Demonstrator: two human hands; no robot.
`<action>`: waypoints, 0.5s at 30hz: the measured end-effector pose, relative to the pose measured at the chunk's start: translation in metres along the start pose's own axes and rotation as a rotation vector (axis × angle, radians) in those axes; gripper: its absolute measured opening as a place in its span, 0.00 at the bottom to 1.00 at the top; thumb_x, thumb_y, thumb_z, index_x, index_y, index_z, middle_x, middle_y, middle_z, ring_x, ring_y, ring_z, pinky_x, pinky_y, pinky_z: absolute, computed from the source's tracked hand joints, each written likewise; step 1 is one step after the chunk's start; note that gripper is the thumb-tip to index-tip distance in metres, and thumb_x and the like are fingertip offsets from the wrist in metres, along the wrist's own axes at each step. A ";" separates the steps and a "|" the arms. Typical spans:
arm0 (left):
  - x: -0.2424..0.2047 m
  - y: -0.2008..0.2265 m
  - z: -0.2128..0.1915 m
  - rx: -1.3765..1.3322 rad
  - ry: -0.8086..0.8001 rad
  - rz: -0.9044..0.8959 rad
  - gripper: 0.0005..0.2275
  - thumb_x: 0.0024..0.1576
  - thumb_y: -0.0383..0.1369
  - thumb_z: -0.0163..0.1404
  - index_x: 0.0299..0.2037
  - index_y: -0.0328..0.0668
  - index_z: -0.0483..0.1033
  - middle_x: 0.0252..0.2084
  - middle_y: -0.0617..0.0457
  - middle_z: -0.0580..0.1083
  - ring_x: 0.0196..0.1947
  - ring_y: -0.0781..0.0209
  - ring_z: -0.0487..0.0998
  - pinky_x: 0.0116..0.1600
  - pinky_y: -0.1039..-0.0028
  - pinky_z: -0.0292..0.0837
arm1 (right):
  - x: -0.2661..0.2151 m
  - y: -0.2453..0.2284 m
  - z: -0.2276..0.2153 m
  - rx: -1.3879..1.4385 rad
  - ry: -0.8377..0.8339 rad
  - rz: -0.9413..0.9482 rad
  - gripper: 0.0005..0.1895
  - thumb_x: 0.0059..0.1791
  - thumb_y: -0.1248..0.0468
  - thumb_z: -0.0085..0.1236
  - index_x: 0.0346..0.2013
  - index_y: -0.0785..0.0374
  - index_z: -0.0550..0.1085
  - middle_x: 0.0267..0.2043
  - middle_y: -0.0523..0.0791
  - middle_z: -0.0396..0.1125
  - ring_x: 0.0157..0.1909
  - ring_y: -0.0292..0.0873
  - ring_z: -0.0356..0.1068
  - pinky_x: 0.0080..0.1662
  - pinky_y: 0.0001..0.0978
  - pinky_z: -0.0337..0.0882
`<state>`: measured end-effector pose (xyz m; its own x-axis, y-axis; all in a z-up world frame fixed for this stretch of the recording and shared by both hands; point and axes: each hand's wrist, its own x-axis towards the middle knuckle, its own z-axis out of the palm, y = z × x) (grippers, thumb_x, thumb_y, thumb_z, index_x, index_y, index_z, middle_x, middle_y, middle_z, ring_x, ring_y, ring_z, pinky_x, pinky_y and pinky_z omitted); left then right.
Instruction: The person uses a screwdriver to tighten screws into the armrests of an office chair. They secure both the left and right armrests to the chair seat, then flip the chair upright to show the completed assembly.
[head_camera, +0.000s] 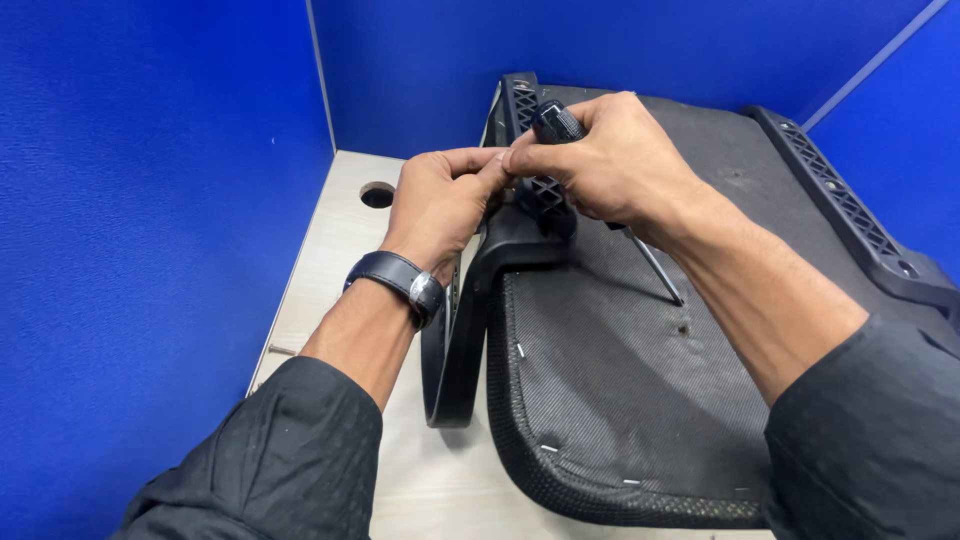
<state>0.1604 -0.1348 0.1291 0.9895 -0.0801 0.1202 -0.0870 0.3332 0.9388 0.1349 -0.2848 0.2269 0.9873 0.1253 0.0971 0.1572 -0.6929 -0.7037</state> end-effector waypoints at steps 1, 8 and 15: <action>0.003 0.000 0.004 0.032 -0.008 -0.009 0.08 0.58 0.29 0.55 0.42 0.32 0.84 0.33 0.54 0.81 0.31 0.71 0.77 0.39 0.80 0.75 | 0.002 0.002 -0.005 0.018 -0.018 0.072 0.09 0.46 0.59 0.65 0.32 0.62 0.83 0.15 0.41 0.64 0.14 0.32 0.57 0.19 0.27 0.55; 0.023 0.003 0.024 0.090 -0.050 -0.118 0.09 0.59 0.29 0.54 0.42 0.32 0.84 0.35 0.51 0.81 0.32 0.69 0.78 0.40 0.78 0.75 | 0.021 0.016 -0.034 -0.037 -0.104 0.067 0.08 0.46 0.60 0.66 0.32 0.62 0.83 0.13 0.41 0.63 0.13 0.31 0.55 0.17 0.25 0.55; 0.037 0.008 0.037 0.121 -0.049 -0.202 0.09 0.58 0.28 0.53 0.43 0.32 0.83 0.35 0.50 0.81 0.32 0.66 0.79 0.40 0.76 0.78 | 0.040 0.037 -0.049 -0.036 -0.144 0.021 0.07 0.45 0.60 0.67 0.32 0.61 0.84 0.13 0.40 0.62 0.13 0.30 0.53 0.17 0.26 0.51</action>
<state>0.1919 -0.1704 0.1526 0.9818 -0.1798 -0.0615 0.0962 0.1908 0.9769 0.1816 -0.3397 0.2391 0.9777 0.2091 -0.0214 0.1394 -0.7211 -0.6787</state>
